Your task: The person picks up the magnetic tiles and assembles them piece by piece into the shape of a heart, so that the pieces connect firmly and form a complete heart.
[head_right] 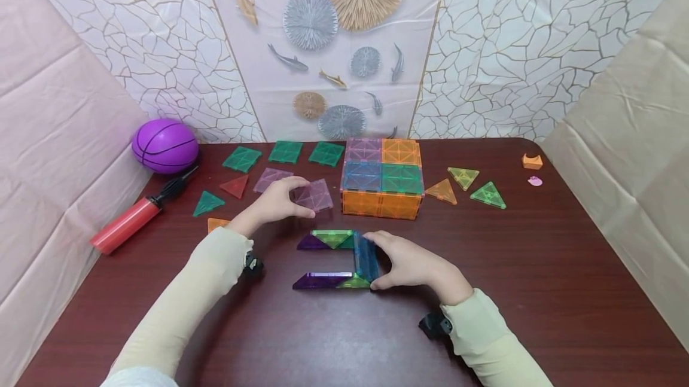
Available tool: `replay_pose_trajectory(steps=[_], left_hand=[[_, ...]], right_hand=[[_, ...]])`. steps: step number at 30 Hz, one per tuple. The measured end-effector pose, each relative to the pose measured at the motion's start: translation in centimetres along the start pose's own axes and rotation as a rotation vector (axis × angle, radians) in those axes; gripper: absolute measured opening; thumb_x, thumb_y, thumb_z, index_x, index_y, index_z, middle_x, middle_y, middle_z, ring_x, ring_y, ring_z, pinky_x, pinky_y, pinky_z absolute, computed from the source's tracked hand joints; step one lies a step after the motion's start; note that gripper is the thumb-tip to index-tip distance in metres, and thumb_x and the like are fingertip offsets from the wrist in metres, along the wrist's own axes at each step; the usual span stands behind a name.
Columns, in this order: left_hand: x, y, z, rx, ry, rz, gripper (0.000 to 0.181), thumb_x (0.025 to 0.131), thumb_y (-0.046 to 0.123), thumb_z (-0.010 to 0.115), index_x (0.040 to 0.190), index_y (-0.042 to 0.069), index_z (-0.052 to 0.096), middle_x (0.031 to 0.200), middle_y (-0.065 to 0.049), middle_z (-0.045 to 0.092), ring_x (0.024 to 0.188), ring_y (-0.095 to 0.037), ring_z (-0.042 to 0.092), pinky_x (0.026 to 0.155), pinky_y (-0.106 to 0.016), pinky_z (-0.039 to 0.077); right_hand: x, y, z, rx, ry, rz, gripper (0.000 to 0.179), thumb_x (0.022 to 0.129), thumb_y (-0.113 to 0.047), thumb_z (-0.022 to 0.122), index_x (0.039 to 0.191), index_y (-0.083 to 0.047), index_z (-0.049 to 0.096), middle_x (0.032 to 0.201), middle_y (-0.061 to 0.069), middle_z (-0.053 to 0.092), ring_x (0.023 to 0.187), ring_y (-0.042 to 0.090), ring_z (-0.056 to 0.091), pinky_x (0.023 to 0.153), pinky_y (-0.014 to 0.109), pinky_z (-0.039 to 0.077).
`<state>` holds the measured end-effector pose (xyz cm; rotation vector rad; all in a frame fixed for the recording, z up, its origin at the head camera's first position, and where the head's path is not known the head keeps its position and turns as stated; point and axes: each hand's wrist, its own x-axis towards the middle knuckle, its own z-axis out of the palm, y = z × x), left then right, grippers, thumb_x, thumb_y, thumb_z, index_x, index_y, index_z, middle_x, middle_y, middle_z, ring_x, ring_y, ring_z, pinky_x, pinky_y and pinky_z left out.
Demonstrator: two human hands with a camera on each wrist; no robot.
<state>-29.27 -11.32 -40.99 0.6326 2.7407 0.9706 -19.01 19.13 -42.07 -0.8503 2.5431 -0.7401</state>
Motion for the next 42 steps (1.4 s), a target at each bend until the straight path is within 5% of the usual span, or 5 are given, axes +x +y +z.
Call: replay_pose_trajectory(steps=[7, 18, 23, 42], left_hand=[[-3.3, 3.2, -0.5, -0.059, 0.063, 0.099, 0.076, 0.072, 0.036, 0.084, 0.135, 0.006, 0.055, 0.141, -0.010, 0.051, 0.131, -0.026, 0.044, 0.108, -0.044, 0.037], [-7.6, 6.2, 2.9, -0.102, -0.001, 0.261, 0.071, 0.070, 0.033, 0.085, 0.131, 0.006, 0.059, 0.134, -0.007, 0.057, 0.123, -0.022, 0.049, 0.102, -0.043, 0.043], [-8.0, 6.5, 3.4, -0.035, -0.031, 0.312, 0.070, 0.070, 0.032, 0.085, 0.129, 0.005, 0.060, 0.131, -0.008, 0.058, 0.121, -0.021, 0.050, 0.100, -0.040, 0.045], [-7.8, 6.4, 3.1, 0.035, -0.142, 0.316, 0.070, 0.071, 0.029, 0.081, 0.134, 0.011, 0.056, 0.140, -0.008, 0.050, 0.127, -0.022, 0.044, 0.103, -0.042, 0.042]], right_hand=[[0.1, -0.1, 0.1, 0.002, 0.004, -0.009, 0.091, 0.075, -0.035, 0.082, 0.146, -0.003, 0.035, 0.142, 0.013, 0.044, 0.124, 0.026, 0.046, 0.103, 0.050, 0.040], [0.2, 0.1, 0.1, 0.009, 0.002, -0.010, 0.091, 0.074, -0.036, 0.082, 0.145, -0.001, 0.036, 0.141, 0.014, 0.046, 0.125, 0.028, 0.047, 0.104, 0.051, 0.039], [0.2, 0.0, 0.1, -0.002, 0.017, -0.003, 0.093, 0.073, -0.040, 0.083, 0.144, -0.001, 0.037, 0.142, 0.014, 0.046, 0.127, 0.028, 0.046, 0.104, 0.051, 0.039], [0.2, -0.1, 0.4, -0.025, 0.069, 0.002, 0.094, 0.070, -0.046, 0.084, 0.140, 0.001, 0.044, 0.137, 0.015, 0.052, 0.124, 0.029, 0.050, 0.102, 0.050, 0.041]])
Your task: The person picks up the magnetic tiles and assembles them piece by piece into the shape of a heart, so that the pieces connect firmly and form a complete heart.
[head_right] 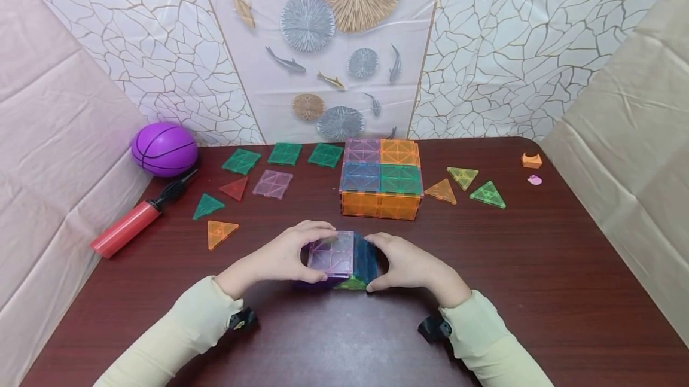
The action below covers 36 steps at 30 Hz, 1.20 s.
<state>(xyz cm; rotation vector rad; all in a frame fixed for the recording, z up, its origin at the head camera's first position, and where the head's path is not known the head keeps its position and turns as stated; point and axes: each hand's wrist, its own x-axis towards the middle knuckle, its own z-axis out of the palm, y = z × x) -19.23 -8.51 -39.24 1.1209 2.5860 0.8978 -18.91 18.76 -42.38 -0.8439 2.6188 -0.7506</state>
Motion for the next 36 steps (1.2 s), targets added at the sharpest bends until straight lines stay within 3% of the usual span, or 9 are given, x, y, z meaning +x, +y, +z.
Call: replay_pose_trajectory(steps=[5, 9, 14, 18, 20, 22, 24, 29, 36], left_hand=[[0.1, -0.3, -0.1, -0.021, -0.002, 0.014, 0.072, 0.072, 0.030, 0.081, 0.137, 0.012, 0.054, 0.139, -0.007, 0.050, 0.125, -0.021, 0.044, 0.103, -0.042, 0.042], [0.6, -1.9, -0.7, -0.088, 0.065, -0.021, 0.075, 0.074, 0.035, 0.082, 0.139, 0.012, 0.052, 0.140, -0.007, 0.050, 0.129, -0.022, 0.044, 0.107, -0.044, 0.038], [2.1, -5.6, -2.2, -0.145, 0.247, -0.195, 0.071, 0.082, 0.037, 0.075, 0.141, 0.008, 0.048, 0.145, -0.011, 0.047, 0.135, -0.027, 0.041, 0.111, -0.046, 0.031], [3.1, -9.0, -3.4, -0.205, 0.386, -0.351, 0.067, 0.087, 0.030, 0.072, 0.141, -0.001, 0.045, 0.142, -0.018, 0.048, 0.132, -0.032, 0.044, 0.109, -0.046, 0.035], [3.3, -10.5, -3.9, -0.197, 0.422, -0.419, 0.067, 0.088, 0.028, 0.071, 0.141, -0.002, 0.044, 0.140, -0.020, 0.049, 0.129, -0.034, 0.046, 0.107, -0.047, 0.038], [3.3, -11.7, -4.2, -0.166, 0.419, -0.476, 0.067, 0.089, 0.029, 0.070, 0.142, -0.002, 0.043, 0.140, -0.021, 0.049, 0.128, -0.035, 0.047, 0.105, -0.048, 0.039], [3.3, -12.7, -4.4, -0.104, 0.377, -0.510, 0.069, 0.089, 0.031, 0.068, 0.143, -0.002, 0.041, 0.141, -0.022, 0.047, 0.133, -0.037, 0.041, 0.110, -0.050, 0.032], [3.0, -13.4, -4.3, -0.003, 0.235, -0.512, 0.075, 0.088, 0.031, 0.069, 0.146, -0.003, 0.036, 0.148, -0.023, 0.038, 0.142, -0.043, 0.022, 0.113, -0.062, 0.013], [2.0, -12.2, -3.7, -0.028, 0.185, -0.432, 0.073, 0.084, 0.027, 0.074, 0.143, -0.001, 0.041, 0.133, -0.022, 0.054, 0.118, -0.033, 0.052, 0.101, -0.048, 0.042]], right_hand=[[-0.1, 0.0, 0.0, 0.002, -0.001, 0.008, 0.093, 0.070, -0.045, 0.083, 0.140, 0.001, 0.043, 0.137, 0.015, 0.051, 0.124, 0.029, 0.050, 0.102, 0.050, 0.041], [-0.1, -0.2, 0.0, 0.003, -0.008, 0.014, 0.094, 0.071, -0.044, 0.083, 0.141, 0.001, 0.042, 0.139, 0.017, 0.049, 0.126, 0.030, 0.048, 0.103, 0.051, 0.040], [-0.2, -0.2, -0.1, -0.001, -0.002, 0.012, 0.094, 0.071, -0.043, 0.083, 0.141, 0.002, 0.041, 0.140, 0.018, 0.049, 0.127, 0.032, 0.047, 0.104, 0.051, 0.039], [-0.3, -0.2, -0.1, -0.001, -0.002, 0.011, 0.093, 0.071, -0.042, 0.084, 0.142, 0.002, 0.041, 0.140, 0.018, 0.048, 0.128, 0.031, 0.047, 0.104, 0.051, 0.039], [-0.3, -0.2, 0.0, 0.002, -0.003, 0.012, 0.093, 0.071, -0.041, 0.083, 0.142, 0.002, 0.041, 0.141, 0.017, 0.048, 0.128, 0.031, 0.047, 0.104, 0.050, 0.039], [-0.3, -0.2, 0.0, 0.007, -0.003, 0.015, 0.093, 0.071, -0.041, 0.084, 0.142, 0.002, 0.041, 0.141, 0.017, 0.048, 0.128, 0.031, 0.046, 0.104, 0.050, 0.039], [-0.3, -0.2, 0.0, 0.009, -0.003, 0.019, 0.093, 0.071, -0.041, 0.084, 0.142, 0.002, 0.041, 0.140, 0.017, 0.048, 0.127, 0.030, 0.047, 0.105, 0.051, 0.039], [-0.3, -0.1, 0.0, 0.015, -0.007, 0.027, 0.092, 0.071, -0.041, 0.083, 0.141, 0.002, 0.041, 0.140, 0.017, 0.049, 0.127, 0.030, 0.047, 0.105, 0.051, 0.038], [-0.3, -0.1, 0.1, 0.018, -0.009, 0.026, 0.093, 0.071, -0.040, 0.083, 0.142, 0.002, 0.040, 0.141, 0.018, 0.047, 0.129, 0.032, 0.046, 0.105, 0.051, 0.038]])
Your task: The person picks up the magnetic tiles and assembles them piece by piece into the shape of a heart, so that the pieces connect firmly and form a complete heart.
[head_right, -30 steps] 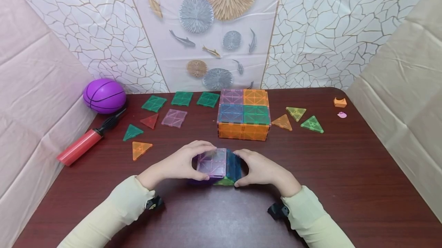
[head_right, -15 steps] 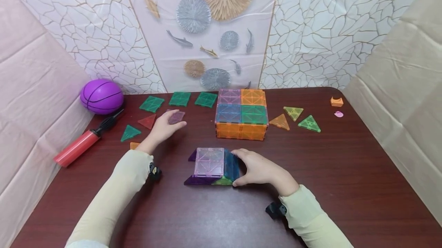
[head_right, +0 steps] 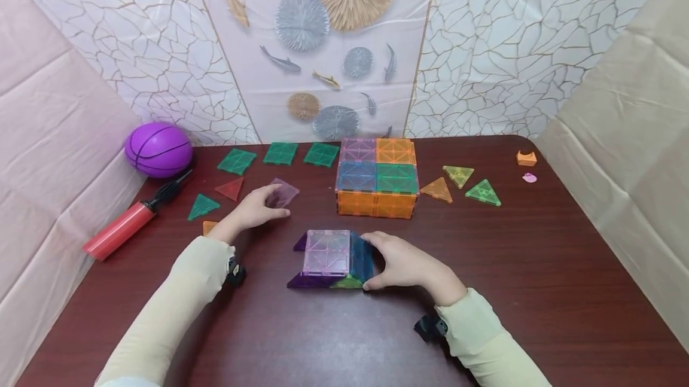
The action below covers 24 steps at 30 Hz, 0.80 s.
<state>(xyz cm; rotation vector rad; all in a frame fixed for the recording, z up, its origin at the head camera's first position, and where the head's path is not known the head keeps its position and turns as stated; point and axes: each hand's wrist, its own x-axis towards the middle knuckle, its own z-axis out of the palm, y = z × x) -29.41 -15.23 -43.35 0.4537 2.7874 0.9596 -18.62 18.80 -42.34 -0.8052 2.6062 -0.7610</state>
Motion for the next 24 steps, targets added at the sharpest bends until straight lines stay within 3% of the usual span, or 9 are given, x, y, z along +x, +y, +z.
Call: replay_pose_trajectory(steps=[6, 10, 13, 20, 24], left_hand=[[-1.3, 0.9, 0.2, -0.046, -0.041, 0.031, 0.078, 0.081, 0.023, 0.077, 0.145, 0.001, 0.038, 0.122, -0.020, 0.062, 0.096, -0.026, 0.061, 0.089, -0.041, 0.049], [-1.3, 1.3, 0.2, -0.042, -0.033, 0.012, 0.081, 0.079, 0.024, 0.079, 0.146, 0.003, 0.038, 0.129, -0.020, 0.055, 0.110, -0.031, 0.055, 0.095, -0.045, 0.046], [-0.7, 1.4, 0.2, -0.020, -0.027, -0.011, 0.087, 0.077, 0.027, 0.081, 0.148, 0.005, 0.035, 0.143, -0.021, 0.043, 0.129, -0.037, 0.037, 0.105, -0.052, 0.036], [0.3, 1.1, 0.6, 0.119, -0.076, -0.026, 0.093, 0.074, 0.032, 0.083, 0.149, 0.010, 0.034, 0.141, -0.016, 0.047, 0.125, -0.035, 0.037, 0.103, -0.055, 0.032], [0.2, 1.1, 0.4, 0.115, -0.091, 0.001, 0.090, 0.073, 0.028, 0.083, 0.148, 0.010, 0.037, 0.139, -0.016, 0.050, 0.122, -0.035, 0.039, 0.099, -0.053, 0.038]], right_hand=[[0.0, -0.1, -0.1, -0.002, -0.004, -0.005, 0.092, 0.072, -0.040, 0.083, 0.142, 0.002, 0.041, 0.140, 0.018, 0.048, 0.128, 0.031, 0.046, 0.105, 0.051, 0.038], [0.0, -0.2, -0.1, -0.003, -0.002, -0.008, 0.092, 0.071, -0.039, 0.084, 0.142, 0.002, 0.041, 0.140, 0.017, 0.049, 0.127, 0.031, 0.047, 0.104, 0.051, 0.039], [0.0, -0.2, -0.1, -0.004, 0.003, -0.011, 0.091, 0.071, -0.039, 0.084, 0.141, 0.002, 0.041, 0.140, 0.017, 0.049, 0.127, 0.031, 0.047, 0.104, 0.051, 0.039], [0.0, -0.1, 0.0, -0.006, 0.000, -0.010, 0.092, 0.072, -0.040, 0.083, 0.142, 0.002, 0.041, 0.140, 0.017, 0.049, 0.127, 0.031, 0.047, 0.105, 0.051, 0.038], [0.0, -0.1, -0.1, -0.008, 0.002, -0.010, 0.092, 0.072, -0.039, 0.083, 0.142, 0.002, 0.041, 0.140, 0.018, 0.048, 0.127, 0.031, 0.047, 0.104, 0.051, 0.039]])
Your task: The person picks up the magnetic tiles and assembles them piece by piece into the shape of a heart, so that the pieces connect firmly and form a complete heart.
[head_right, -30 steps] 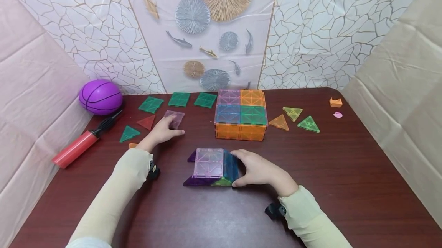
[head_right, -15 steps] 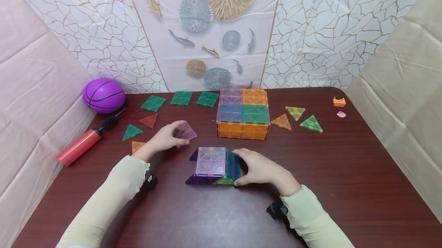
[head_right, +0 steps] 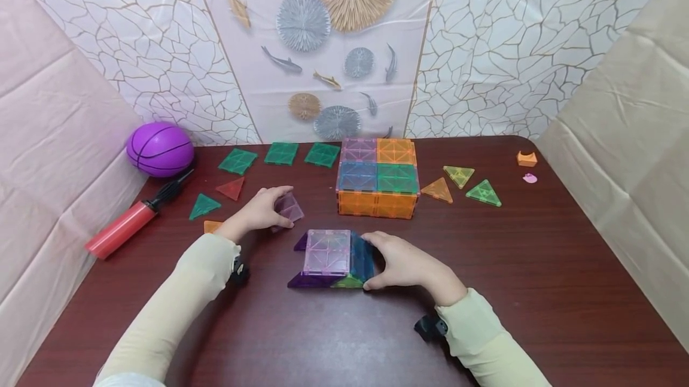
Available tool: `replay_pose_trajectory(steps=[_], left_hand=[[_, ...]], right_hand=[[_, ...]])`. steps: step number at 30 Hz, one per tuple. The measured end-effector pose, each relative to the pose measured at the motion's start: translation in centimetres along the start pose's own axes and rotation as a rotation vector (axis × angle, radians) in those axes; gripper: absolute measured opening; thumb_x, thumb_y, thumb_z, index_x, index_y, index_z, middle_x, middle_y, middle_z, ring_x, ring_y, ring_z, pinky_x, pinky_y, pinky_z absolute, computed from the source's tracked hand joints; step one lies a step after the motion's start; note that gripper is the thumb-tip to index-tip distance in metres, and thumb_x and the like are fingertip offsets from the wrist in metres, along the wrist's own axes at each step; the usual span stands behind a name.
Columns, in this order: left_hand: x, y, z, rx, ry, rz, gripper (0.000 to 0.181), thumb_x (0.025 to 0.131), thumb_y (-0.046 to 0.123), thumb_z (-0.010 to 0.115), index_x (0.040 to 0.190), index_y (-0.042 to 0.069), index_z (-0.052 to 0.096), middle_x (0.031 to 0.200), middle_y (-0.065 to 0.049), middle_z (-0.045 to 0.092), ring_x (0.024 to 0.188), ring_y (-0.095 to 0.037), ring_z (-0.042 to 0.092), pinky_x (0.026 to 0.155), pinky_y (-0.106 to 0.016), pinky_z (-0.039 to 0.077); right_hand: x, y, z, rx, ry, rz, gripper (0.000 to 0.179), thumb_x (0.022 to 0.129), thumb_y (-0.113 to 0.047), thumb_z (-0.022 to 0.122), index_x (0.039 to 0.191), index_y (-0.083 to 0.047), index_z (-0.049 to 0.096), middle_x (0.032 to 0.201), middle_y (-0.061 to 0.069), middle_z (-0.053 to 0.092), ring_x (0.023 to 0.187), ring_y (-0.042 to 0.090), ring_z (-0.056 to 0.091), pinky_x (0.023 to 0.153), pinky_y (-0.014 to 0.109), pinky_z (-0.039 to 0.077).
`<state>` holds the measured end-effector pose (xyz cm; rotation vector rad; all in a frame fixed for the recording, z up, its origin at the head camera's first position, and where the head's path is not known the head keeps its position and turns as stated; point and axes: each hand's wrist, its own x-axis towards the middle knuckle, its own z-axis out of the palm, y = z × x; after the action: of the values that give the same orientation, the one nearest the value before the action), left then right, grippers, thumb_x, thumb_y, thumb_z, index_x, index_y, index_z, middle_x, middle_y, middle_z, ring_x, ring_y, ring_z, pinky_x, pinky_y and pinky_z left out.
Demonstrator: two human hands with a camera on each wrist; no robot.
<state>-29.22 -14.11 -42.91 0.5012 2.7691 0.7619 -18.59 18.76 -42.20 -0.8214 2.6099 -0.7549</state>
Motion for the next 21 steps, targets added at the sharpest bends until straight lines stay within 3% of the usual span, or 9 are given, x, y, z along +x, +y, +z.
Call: replay_pose_trajectory(steps=[5, 9, 16, 21], left_hand=[[-1.0, -0.4, -0.4, -0.077, 0.008, 0.088, 0.090, 0.072, 0.022, 0.083, 0.147, 0.005, 0.038, 0.136, -0.018, 0.049, 0.121, -0.033, 0.043, 0.099, -0.050, 0.041], [-2.6, -0.3, -0.6, -0.163, 0.023, 0.178, 0.090, 0.070, 0.018, 0.082, 0.146, 0.001, 0.037, 0.132, -0.017, 0.050, 0.115, -0.030, 0.050, 0.100, -0.049, 0.042], [-5.9, 0.8, 0.9, -0.244, -0.029, 0.286, 0.089, 0.068, 0.011, 0.078, 0.146, 0.000, 0.037, 0.136, -0.011, 0.046, 0.115, -0.024, 0.051, 0.100, -0.044, 0.043], [-7.5, 1.9, 1.9, -0.255, -0.074, 0.311, 0.088, 0.069, 0.010, 0.077, 0.146, 0.001, 0.038, 0.141, -0.008, 0.041, 0.122, -0.022, 0.045, 0.101, -0.044, 0.042]], right_hand=[[0.0, 0.0, -0.1, 0.001, -0.003, 0.003, 0.092, 0.072, -0.039, 0.083, 0.142, 0.002, 0.041, 0.140, 0.017, 0.048, 0.128, 0.031, 0.047, 0.105, 0.051, 0.039], [0.0, 0.1, -0.1, 0.000, -0.001, 0.001, 0.092, 0.072, -0.039, 0.083, 0.142, 0.002, 0.041, 0.140, 0.017, 0.049, 0.127, 0.030, 0.047, 0.105, 0.051, 0.039], [0.1, 0.0, 0.0, 0.003, -0.004, -0.002, 0.091, 0.072, -0.039, 0.084, 0.141, 0.002, 0.041, 0.139, 0.017, 0.049, 0.126, 0.030, 0.048, 0.104, 0.051, 0.039], [0.2, 0.1, 0.0, -0.003, -0.003, 0.003, 0.092, 0.072, -0.040, 0.083, 0.142, 0.002, 0.041, 0.140, 0.017, 0.049, 0.127, 0.030, 0.047, 0.104, 0.051, 0.039]])
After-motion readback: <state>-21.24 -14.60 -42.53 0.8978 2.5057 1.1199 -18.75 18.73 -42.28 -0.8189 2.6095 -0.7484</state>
